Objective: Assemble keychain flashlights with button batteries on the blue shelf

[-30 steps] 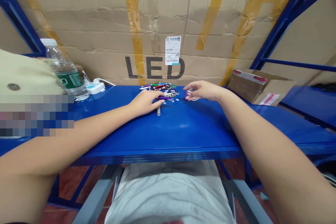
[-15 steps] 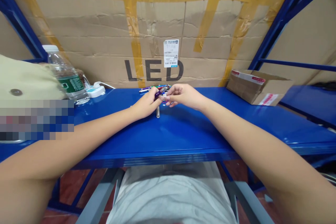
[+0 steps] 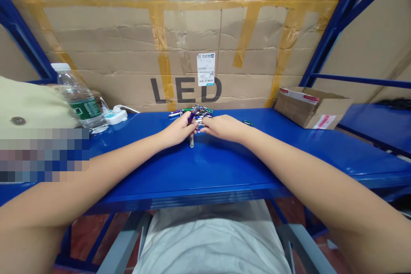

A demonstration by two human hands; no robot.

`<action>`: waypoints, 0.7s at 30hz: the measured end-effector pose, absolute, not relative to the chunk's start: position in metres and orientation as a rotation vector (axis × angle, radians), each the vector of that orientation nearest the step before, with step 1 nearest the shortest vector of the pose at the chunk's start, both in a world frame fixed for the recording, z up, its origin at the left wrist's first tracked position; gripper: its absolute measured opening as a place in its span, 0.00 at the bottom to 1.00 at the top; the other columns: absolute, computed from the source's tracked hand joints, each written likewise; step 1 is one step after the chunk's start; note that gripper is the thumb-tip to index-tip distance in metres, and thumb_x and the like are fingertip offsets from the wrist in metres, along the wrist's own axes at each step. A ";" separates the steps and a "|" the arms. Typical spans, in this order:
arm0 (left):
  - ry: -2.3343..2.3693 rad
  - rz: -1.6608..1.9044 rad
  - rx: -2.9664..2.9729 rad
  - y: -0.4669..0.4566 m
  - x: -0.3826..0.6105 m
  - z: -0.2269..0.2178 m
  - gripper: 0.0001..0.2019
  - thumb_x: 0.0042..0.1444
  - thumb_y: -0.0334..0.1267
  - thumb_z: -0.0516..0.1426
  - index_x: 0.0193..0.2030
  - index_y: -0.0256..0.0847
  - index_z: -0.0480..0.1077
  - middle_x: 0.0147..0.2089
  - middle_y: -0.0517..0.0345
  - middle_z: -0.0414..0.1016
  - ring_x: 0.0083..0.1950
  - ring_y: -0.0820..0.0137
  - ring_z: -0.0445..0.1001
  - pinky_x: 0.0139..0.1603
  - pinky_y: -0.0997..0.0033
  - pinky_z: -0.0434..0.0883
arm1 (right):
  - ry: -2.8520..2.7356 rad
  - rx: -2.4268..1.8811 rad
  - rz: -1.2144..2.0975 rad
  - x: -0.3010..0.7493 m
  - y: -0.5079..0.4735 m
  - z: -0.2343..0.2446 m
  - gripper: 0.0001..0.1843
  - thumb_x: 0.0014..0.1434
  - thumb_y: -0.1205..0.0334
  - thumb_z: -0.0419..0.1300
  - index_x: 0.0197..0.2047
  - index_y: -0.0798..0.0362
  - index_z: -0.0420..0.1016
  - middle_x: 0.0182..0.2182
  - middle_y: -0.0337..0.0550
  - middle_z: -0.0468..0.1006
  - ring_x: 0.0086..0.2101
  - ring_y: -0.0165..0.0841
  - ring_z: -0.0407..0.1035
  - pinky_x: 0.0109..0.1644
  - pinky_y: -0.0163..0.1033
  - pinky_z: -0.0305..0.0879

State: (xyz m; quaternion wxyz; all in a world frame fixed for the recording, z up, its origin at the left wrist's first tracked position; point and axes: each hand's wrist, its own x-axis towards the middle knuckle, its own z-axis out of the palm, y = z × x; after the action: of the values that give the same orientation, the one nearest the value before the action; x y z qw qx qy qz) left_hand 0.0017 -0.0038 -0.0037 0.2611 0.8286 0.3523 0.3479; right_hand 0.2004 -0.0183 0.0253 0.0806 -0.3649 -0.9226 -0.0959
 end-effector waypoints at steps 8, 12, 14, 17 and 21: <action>1.173 0.825 2.416 -0.003 -0.015 0.012 0.10 0.61 0.44 0.51 0.38 0.39 0.64 0.32 0.57 0.72 0.33 0.69 0.70 0.34 0.67 0.68 | -2.456 -0.945 0.237 0.204 -0.003 0.014 0.18 0.69 0.56 0.40 0.32 0.53 0.63 0.32 0.43 0.72 0.33 0.32 0.66 0.39 0.37 0.60; 1.118 0.908 2.548 -0.007 -0.009 0.012 0.15 0.62 0.48 0.49 0.40 0.38 0.68 0.39 0.54 0.74 0.39 0.65 0.70 0.40 0.66 0.67 | -2.354 -0.925 0.602 0.203 -0.004 0.010 0.21 0.69 0.54 0.38 0.25 0.50 0.54 0.21 0.34 0.60 0.24 0.28 0.57 0.32 0.35 0.58; 1.045 0.909 2.578 -0.008 -0.005 0.011 0.15 0.63 0.47 0.48 0.40 0.38 0.69 0.38 0.55 0.74 0.39 0.66 0.70 0.41 0.67 0.67 | -2.375 -0.878 0.653 0.201 -0.007 0.010 0.21 0.68 0.56 0.38 0.24 0.50 0.53 0.20 0.34 0.59 0.23 0.28 0.56 0.32 0.35 0.59; 1.006 0.918 2.615 -0.010 -0.002 0.012 0.16 0.63 0.46 0.47 0.34 0.39 0.67 0.32 0.58 0.72 0.35 0.68 0.68 0.38 0.69 0.66 | -2.454 -0.846 0.491 0.198 -0.010 0.012 0.18 0.68 0.59 0.40 0.27 0.51 0.58 0.25 0.38 0.67 0.29 0.30 0.62 0.37 0.37 0.61; 1.086 0.928 2.536 -0.010 -0.001 0.012 0.17 0.62 0.46 0.46 0.26 0.40 0.61 0.24 0.61 0.64 0.27 0.71 0.63 0.31 0.71 0.62 | -2.526 -0.998 0.091 0.198 -0.013 0.016 0.14 0.67 0.56 0.43 0.42 0.54 0.65 0.41 0.50 0.76 0.38 0.37 0.70 0.41 0.40 0.61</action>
State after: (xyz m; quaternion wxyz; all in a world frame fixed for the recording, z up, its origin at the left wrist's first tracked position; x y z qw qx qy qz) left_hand -0.0006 -0.0104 0.0123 0.1155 0.8655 0.3706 0.3167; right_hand 0.1979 -0.0128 0.0163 0.2103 -0.3590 -0.9088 0.0328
